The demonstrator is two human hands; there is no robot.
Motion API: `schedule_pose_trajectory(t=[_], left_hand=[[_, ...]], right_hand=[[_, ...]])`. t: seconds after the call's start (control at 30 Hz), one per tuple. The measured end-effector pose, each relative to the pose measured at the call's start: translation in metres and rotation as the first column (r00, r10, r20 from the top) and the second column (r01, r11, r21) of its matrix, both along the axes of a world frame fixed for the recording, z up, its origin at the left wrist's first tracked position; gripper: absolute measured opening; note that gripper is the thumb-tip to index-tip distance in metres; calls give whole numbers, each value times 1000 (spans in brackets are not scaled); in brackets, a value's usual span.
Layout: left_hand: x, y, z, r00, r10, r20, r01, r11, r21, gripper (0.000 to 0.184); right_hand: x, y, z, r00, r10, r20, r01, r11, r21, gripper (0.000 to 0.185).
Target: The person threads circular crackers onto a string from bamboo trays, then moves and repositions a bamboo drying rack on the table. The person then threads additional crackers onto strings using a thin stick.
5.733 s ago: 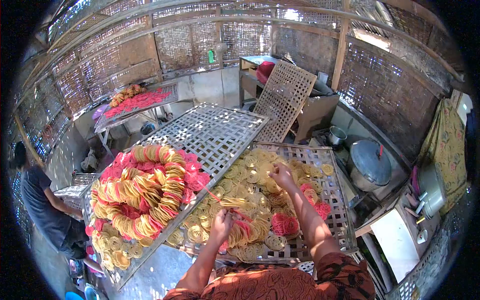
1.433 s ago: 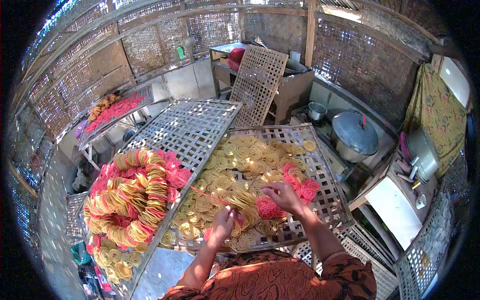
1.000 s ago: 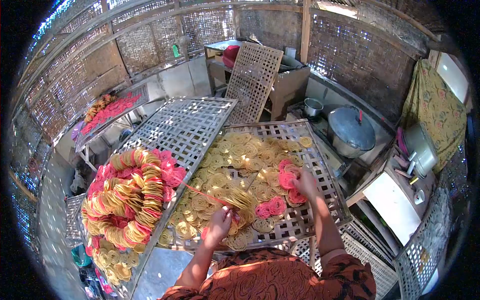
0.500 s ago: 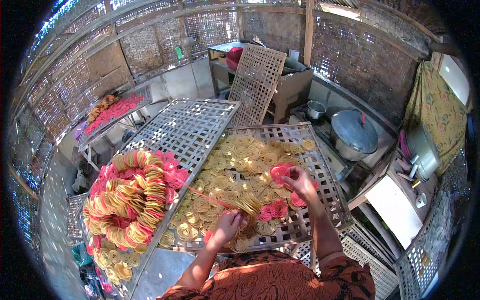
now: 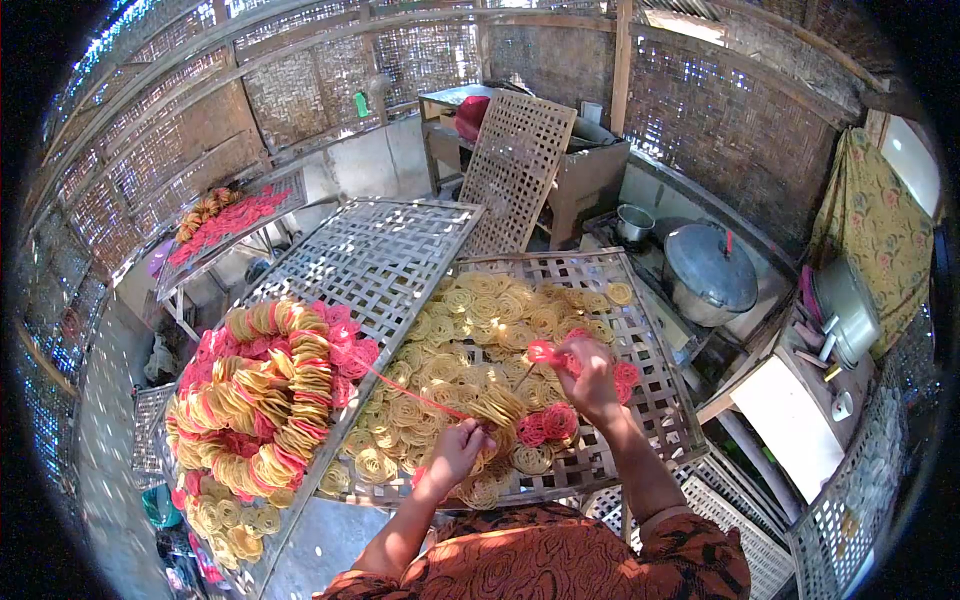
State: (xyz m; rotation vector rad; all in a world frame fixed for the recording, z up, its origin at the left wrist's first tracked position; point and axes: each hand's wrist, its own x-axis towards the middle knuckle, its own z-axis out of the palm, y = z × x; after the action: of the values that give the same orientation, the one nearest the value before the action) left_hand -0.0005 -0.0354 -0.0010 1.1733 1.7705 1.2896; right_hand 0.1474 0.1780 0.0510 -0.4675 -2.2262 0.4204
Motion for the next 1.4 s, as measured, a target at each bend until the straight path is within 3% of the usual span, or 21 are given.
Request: schedule_pose_trajectory(t=[0.1, 0.2, 0.23, 0.33, 0.37, 0.47, 0.5, 0.57, 0.63, 0.73, 0.83, 0.93, 1.07, 1.1, 1.2, 1.23, 1.33, 1.37, 1.4], left_hand=[[3, 2, 5, 999, 30, 39, -32, 998, 57, 20], [2, 4, -1, 995, 75, 62, -82, 989, 122, 20], [2, 5, -2, 993, 87, 76, -99, 982, 161, 21], [5, 6, 12, 996, 89, 9, -89, 962, 258, 22], [5, 5, 17, 996, 84, -32, -72, 956, 285, 22], [-13, 0, 12, 1000, 10, -3, -10, 1000, 10, 24], [-19, 2, 16, 982, 148, -117, -132, 983, 129, 25], [-34, 13, 47, 854, 436, -283, -315, 867, 386, 26], [-32, 16, 110, 911, 362, -195, -228, 840, 492, 28], [-18, 18, 180, 963, 121, -241, 10, 876, 481, 26], [-34, 28, 195, 990, -82, -118, 118, 934, 336, 22], [-34, 24, 215, 990, -136, -24, 134, 905, 404, 21], [-50, 22, 216, 941, -327, -88, 339, 917, 212, 24], [-53, 27, 209, 942, -331, -53, 332, 898, 290, 26], [-56, 33, 211, 973, -124, -192, 193, 897, 398, 28], [-57, 35, 210, 984, -87, -153, 143, 902, 408, 29], [-82, 26, 239, 989, 141, 33, -139, 853, 502, 29], [-91, 16, 262, 975, 221, -21, -163, 776, 609, 29], [-98, 7, 290, 949, 307, -66, -173, 687, 706, 29]], right_hand=[[-1, -15, 13, 982, 189, 4, -188, 977, -100, 17], [-3, -20, 21, 841, 541, 1, -501, 780, -375, 23], [-7, -19, 2, 824, 472, -312, -544, 509, -667, 29], [-30, -15, 0, 925, 149, -350, -373, 534, -759, 31], [-36, -20, 6, 896, 236, -377, -444, 479, -757, 22], [-44, -31, 31, 881, 366, -300, -463, 538, -704, 14], [-46, -35, 50, 898, 372, -235, -435, 672, -599, 13], [-50, -39, 77, 867, 432, -248, -497, 717, -490, 13], [-59, -41, 102, 836, 488, -249, -548, 754, -363, 12], [-73, -50, 151, 806, 551, -215, -586, 794, -162, 11], [-82, -52, 194, 762, 560, -324, -619, 778, -111, 12], [-92, -49, 214, 743, 600, -297, -650, 752, -107, 12], [-93, -46, 230, 644, 663, -382, -765, 577, -288, 8], [-101, -37, 227, 596, 681, -426, -800, 547, -245, 10], [-116, -24, 227, 561, 679, -473, -827, 481, -292, 12], [-119, -18, 228, 565, 681, -466, -823, 499, -270, 19], [-126, 5, 221, 535, 596, -599, -839, 288, -462, 31], [-133, 28, 202, 614, 633, -471, -776, 377, -505, 44], [-147, 55, 171, 755, 629, -185, -627, 610, -484, 46]])
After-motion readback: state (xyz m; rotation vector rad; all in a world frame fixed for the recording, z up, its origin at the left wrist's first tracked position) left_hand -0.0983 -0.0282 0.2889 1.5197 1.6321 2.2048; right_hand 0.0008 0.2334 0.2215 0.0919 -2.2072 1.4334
